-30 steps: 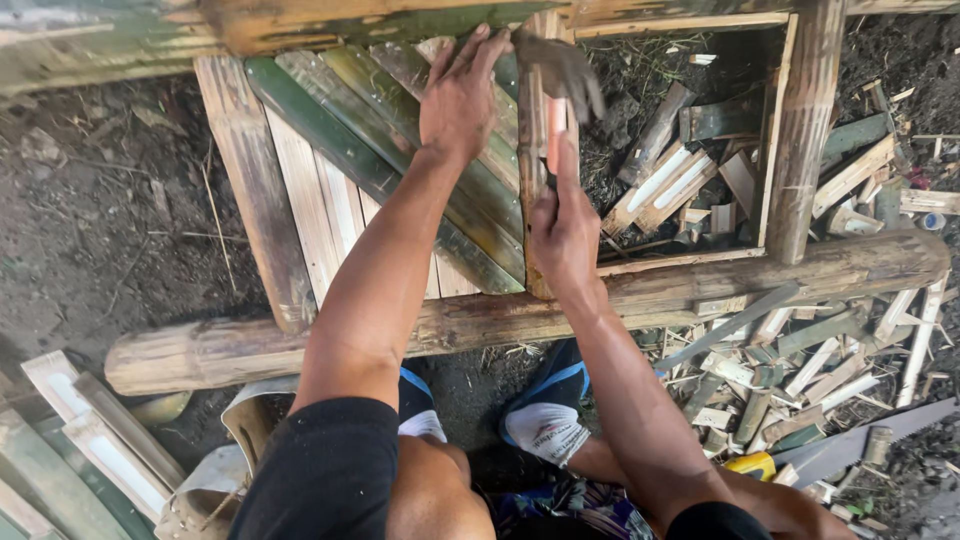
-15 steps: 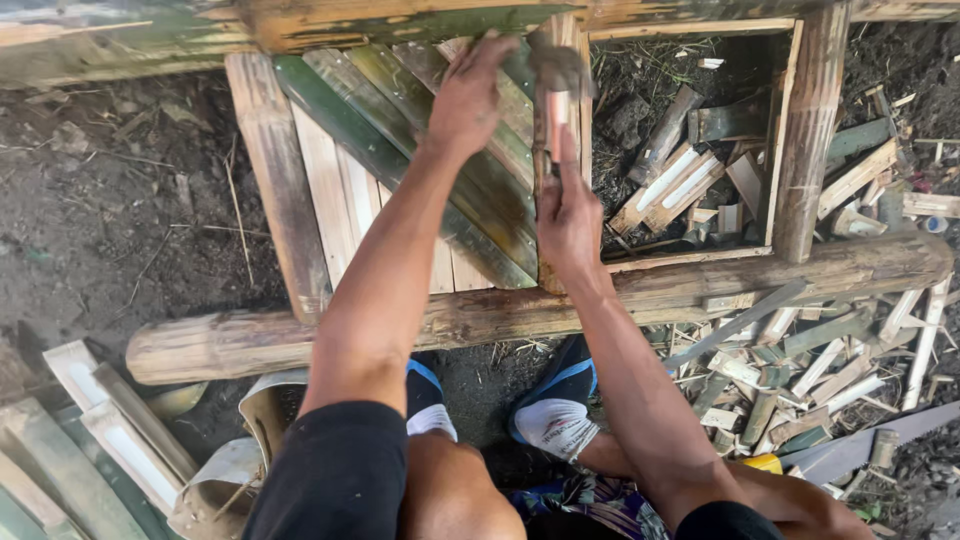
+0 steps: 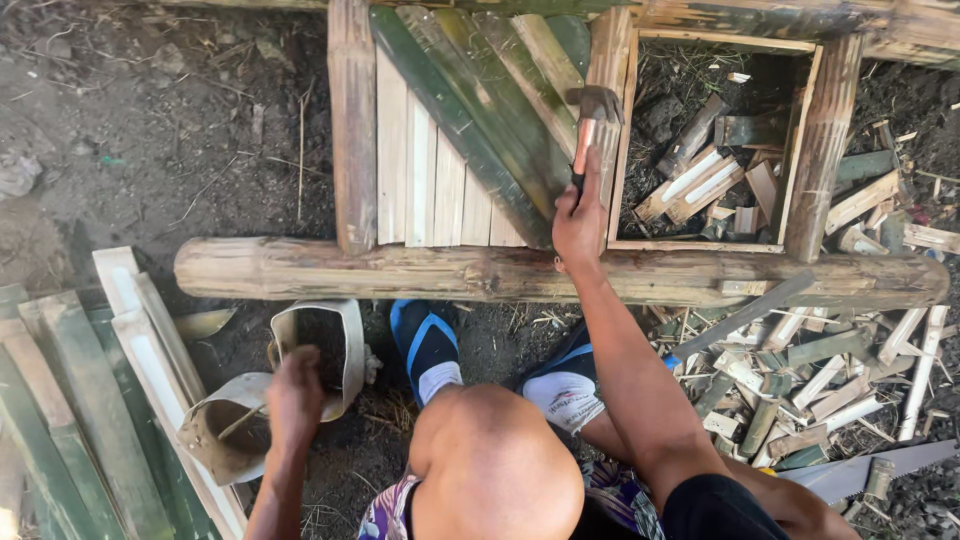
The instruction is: The person uses a machete to split bamboo strips and a hammer to drive nails into a wooden frame. They repeatedly position the bamboo pieces and secure them to the structure, working on a construction project outdoors.
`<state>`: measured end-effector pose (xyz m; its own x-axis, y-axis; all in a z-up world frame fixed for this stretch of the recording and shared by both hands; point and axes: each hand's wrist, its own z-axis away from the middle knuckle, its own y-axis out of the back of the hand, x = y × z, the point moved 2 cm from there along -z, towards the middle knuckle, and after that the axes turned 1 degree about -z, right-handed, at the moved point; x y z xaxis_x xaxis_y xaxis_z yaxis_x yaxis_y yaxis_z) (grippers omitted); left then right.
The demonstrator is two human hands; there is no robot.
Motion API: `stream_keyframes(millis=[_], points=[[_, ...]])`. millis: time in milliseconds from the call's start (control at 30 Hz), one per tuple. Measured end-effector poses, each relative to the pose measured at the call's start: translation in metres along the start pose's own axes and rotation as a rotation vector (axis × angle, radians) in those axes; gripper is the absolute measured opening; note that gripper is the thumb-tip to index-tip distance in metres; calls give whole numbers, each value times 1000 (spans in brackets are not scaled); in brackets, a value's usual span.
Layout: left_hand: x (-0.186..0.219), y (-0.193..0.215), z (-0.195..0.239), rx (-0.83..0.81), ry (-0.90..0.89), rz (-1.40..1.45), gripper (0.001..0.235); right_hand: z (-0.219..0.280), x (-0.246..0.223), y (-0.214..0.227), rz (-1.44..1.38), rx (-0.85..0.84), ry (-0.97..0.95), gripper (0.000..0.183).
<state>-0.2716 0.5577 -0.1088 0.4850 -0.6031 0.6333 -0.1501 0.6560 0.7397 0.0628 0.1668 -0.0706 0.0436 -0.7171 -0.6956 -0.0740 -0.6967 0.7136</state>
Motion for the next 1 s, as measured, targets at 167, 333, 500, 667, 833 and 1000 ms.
stream_keyframes(millis=[167, 333, 500, 667, 833, 1000], points=[[-55, -62, -3, -259, 14, -283, 29, 23, 3, -11, -185, 0, -150, 63], [-34, -50, 0, -317, 206, -214, 19, -9, -12, 28, -47, -62, -134, 66], [-2, -25, 7, -267, 309, -201, 24, -50, -29, 50, -41, 84, 127, 69], [15, -12, 6, -206, 320, -201, 30, -69, -7, 20, 122, -95, 21, 75], [64, 13, -26, -35, 203, -30, 21, -62, -2, 28, 59, -80, -74, 74], [165, -36, -152, 91, -339, 110, 19, -71, 4, 26, 128, -147, -21, 72]])
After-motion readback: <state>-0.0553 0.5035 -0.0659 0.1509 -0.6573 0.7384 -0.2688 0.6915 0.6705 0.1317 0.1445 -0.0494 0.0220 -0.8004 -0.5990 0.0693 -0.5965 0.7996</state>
